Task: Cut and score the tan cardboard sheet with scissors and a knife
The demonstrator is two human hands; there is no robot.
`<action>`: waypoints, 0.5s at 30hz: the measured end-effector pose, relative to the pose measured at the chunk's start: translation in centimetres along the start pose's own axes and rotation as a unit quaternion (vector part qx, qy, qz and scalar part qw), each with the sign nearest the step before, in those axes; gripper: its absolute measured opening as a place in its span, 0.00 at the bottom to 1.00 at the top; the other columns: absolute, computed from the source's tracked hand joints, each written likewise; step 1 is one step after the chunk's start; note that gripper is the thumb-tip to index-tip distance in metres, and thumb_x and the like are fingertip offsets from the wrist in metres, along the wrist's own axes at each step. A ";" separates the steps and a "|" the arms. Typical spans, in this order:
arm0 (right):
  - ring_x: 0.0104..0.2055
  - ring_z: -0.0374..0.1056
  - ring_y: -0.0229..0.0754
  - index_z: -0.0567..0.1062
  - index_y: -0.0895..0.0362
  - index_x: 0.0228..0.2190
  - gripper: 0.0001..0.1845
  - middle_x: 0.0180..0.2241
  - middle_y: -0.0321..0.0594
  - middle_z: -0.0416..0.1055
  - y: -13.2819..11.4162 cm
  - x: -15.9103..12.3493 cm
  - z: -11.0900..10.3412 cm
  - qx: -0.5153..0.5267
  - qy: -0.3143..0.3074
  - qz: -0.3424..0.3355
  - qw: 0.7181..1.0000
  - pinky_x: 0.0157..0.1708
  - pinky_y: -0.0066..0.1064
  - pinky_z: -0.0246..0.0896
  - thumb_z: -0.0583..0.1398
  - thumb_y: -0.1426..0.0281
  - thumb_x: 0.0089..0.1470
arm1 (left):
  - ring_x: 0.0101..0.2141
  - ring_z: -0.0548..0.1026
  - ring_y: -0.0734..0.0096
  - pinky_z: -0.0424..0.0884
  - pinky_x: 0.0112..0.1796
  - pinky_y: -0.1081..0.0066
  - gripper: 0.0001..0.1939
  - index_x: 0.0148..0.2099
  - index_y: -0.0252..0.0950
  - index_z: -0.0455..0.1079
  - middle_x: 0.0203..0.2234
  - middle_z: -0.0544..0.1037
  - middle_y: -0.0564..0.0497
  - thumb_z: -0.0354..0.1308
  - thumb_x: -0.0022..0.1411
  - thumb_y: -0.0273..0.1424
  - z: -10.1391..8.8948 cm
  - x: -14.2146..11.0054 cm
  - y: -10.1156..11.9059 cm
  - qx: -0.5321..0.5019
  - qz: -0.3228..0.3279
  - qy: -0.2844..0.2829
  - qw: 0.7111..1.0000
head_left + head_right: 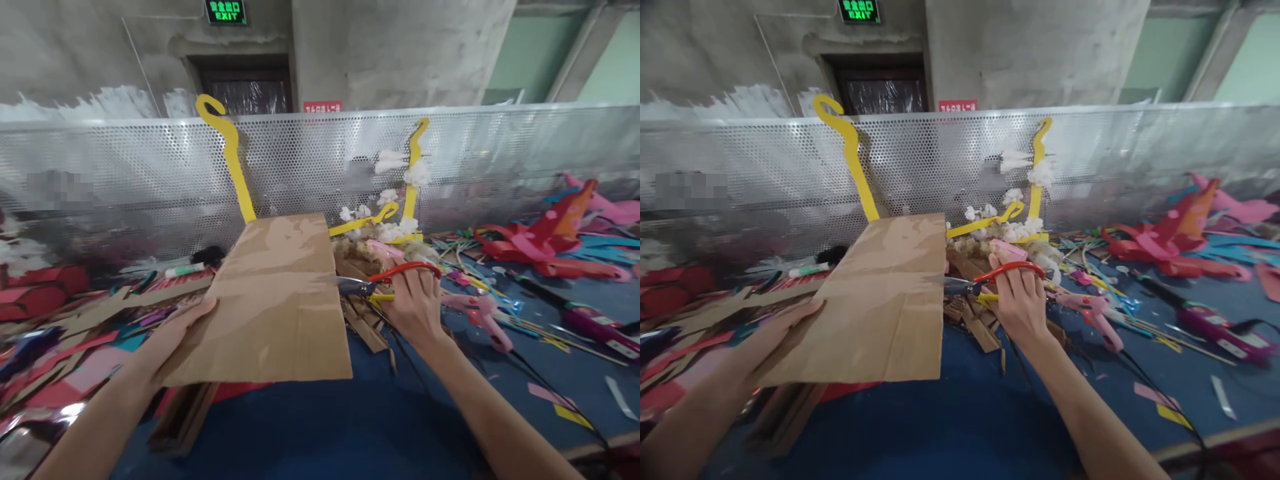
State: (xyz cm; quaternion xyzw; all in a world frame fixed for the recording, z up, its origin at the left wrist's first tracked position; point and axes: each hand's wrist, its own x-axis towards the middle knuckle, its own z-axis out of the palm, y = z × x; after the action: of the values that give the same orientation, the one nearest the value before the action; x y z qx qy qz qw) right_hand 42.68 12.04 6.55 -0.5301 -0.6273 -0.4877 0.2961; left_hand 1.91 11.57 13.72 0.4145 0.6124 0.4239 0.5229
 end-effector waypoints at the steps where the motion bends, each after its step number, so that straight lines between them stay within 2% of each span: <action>1: 0.50 0.67 0.58 0.68 0.63 0.64 0.29 0.54 0.58 0.75 0.0 0.0 -0.1 -0.003 0.003 0.006 1.000 0.51 0.44 0.60 0.55 0.61 0.68 | 0.31 0.86 0.57 0.80 0.30 0.70 0.30 0.52 0.36 0.77 0.34 0.87 0.47 0.73 0.51 0.47 0.1 0.4 -0.3 -0.019 -0.017 -0.008 1.000; 3: 0.49 0.68 0.57 0.69 0.63 0.63 0.28 0.53 0.58 0.76 0.2 0.2 -0.2 -0.006 0.008 0.004 1.000 0.51 0.43 0.60 0.55 0.61 0.68 | 0.29 0.85 0.58 0.80 0.28 0.71 0.32 0.55 0.38 0.76 0.33 0.87 0.47 0.74 0.50 0.47 0.1 1.0 -1.1 -0.046 -0.047 -0.007 0.998; 5: 0.47 0.70 0.55 0.71 0.63 0.60 0.25 0.48 0.56 0.78 0.5 0.3 -0.3 -0.002 0.023 -0.018 1.000 0.50 0.41 0.60 0.56 0.62 0.68 | 0.25 0.85 0.57 0.79 0.25 0.70 0.34 0.56 0.40 0.75 0.32 0.87 0.48 0.75 0.49 0.47 0.1 1.2 -1.8 -0.042 -0.059 0.020 0.997; 8: 0.42 0.73 0.51 0.77 0.62 0.51 0.17 0.38 0.49 0.80 1.0 0.5 -0.5 0.018 0.052 -0.056 0.997 0.48 0.39 0.61 0.58 0.65 0.67 | 0.25 0.85 0.55 0.80 0.24 0.67 0.34 0.57 0.42 0.75 0.32 0.87 0.48 0.74 0.49 0.48 0.3 0.6 -2.4 -0.062 -0.074 0.038 0.995; 10: 0.39 0.74 0.49 0.78 0.62 0.44 0.13 0.35 0.48 0.80 1.1 0.7 -0.5 0.027 0.057 -0.074 0.995 0.47 0.38 0.62 0.59 0.65 0.66 | 0.26 0.85 0.54 0.80 0.24 0.66 0.33 0.57 0.44 0.76 0.33 0.87 0.48 0.73 0.50 0.48 0.5 0.0 -2.5 -0.072 -0.077 0.051 0.993; 15: 0.34 0.75 0.47 0.79 0.62 0.37 0.14 0.32 0.48 0.80 1.0 0.8 -0.6 0.031 0.049 -0.099 0.993 0.44 0.37 0.64 0.59 0.65 0.67 | 0.28 0.85 0.52 0.80 0.23 0.65 0.30 0.52 0.46 0.78 0.35 0.87 0.49 0.73 0.48 0.49 0.3 -0.6 -2.6 -0.062 -0.073 0.075 0.993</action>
State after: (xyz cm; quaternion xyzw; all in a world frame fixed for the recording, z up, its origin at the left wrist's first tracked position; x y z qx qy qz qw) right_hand 43.29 11.78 7.80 -0.4312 -0.6767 -0.5200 0.2929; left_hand 2.08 10.30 11.42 0.3028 0.6510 0.4518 0.5295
